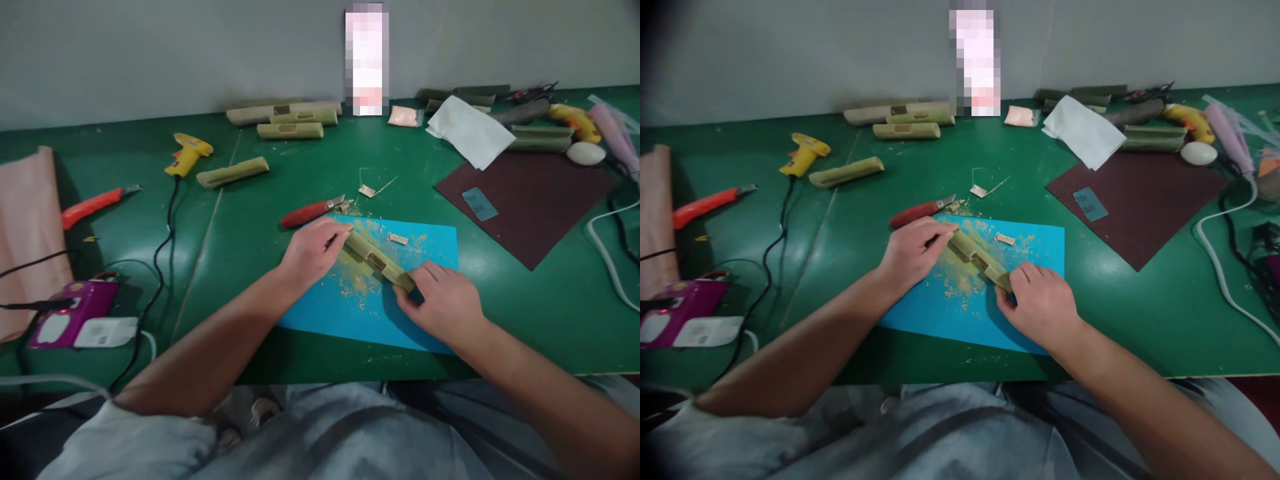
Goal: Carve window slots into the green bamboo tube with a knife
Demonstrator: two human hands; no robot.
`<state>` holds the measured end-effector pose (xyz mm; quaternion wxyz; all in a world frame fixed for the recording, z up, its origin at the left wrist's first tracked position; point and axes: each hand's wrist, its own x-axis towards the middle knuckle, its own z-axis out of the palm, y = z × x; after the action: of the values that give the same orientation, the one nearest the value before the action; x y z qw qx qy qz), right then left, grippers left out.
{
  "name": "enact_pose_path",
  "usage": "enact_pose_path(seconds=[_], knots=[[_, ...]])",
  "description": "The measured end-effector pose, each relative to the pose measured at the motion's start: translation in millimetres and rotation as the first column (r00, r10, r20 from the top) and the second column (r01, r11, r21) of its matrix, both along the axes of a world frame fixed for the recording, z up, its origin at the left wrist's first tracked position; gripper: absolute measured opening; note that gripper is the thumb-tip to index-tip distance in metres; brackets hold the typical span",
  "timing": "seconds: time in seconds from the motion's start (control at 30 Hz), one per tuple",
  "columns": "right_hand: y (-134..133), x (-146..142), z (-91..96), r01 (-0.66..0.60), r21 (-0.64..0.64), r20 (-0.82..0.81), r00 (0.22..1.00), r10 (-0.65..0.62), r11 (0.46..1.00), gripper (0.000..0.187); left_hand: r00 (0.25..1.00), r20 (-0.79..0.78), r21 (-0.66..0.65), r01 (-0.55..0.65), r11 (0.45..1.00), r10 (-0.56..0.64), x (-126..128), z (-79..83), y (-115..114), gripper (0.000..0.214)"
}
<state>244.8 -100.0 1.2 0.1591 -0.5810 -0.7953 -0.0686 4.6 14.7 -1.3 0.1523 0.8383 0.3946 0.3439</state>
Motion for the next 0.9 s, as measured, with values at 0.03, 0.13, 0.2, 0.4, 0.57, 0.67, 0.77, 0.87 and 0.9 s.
enact_pose_path(seconds=[0.03,0.13,0.2,0.4,0.57,0.67,0.77,0.87,0.9], knots=[[1,0,-0.6,0.014,0.018,0.007,1.000,-0.015,1.000,0.027,1.000,-0.001,0.010,-0.019,1.000,0.019,-1,0.4,1,0.019],[1,1,-2.1,0.066,0.040,0.016,0.998,-0.066,0.997,0.025,0.998,-0.003,0.023,-0.060,0.998,0.060,-1,0.0,2,0.018],[1,2,-2.5,0.077,0.039,0.010,0.997,-0.078,0.996,0.026,0.999,-0.011,0.025,-0.042,0.999,0.043,3,-1.6,-3,0.019],[-1,2,-2.2,0.085,0.032,-0.020,0.996,-0.084,0.996,0.028,0.996,-0.069,0.029,0.065,0.998,-0.062,9,-5.4,-8,0.021],[0,-2,-2.3,0.068,0.034,-0.021,0.997,-0.068,0.997,0.029,0.999,-0.047,0.067,0.018,0.998,-0.015,6,-4.4,-2,0.020],[1,-3,-1.3,0.048,0.017,-0.018,0.999,-0.048,0.999,0.031,0.997,-0.050,0.042,0.065,0.997,-0.063,8,-4.9,-4,0.020],[1,-2,-0.1,0.031,-0.003,-0.010,0.999,-0.031,1.000,0.033,0.998,0.009,0.022,0.066,0.998,-0.066,9,-5.7,-6,0.019],[2,-2,-0.7,0.023,0.007,-0.001,1.000,-0.023,1.000,0.033,0.998,0.044,0.019,0.045,0.999,-0.045,8,-6.0,-1,0.018],[2,-2,-1.3,0.024,0.012,0.003,1.000,-0.024,1.000,0.034,0.998,0.052,0.021,0.029,0.999,-0.030,7,-6.0,1,0.018]])
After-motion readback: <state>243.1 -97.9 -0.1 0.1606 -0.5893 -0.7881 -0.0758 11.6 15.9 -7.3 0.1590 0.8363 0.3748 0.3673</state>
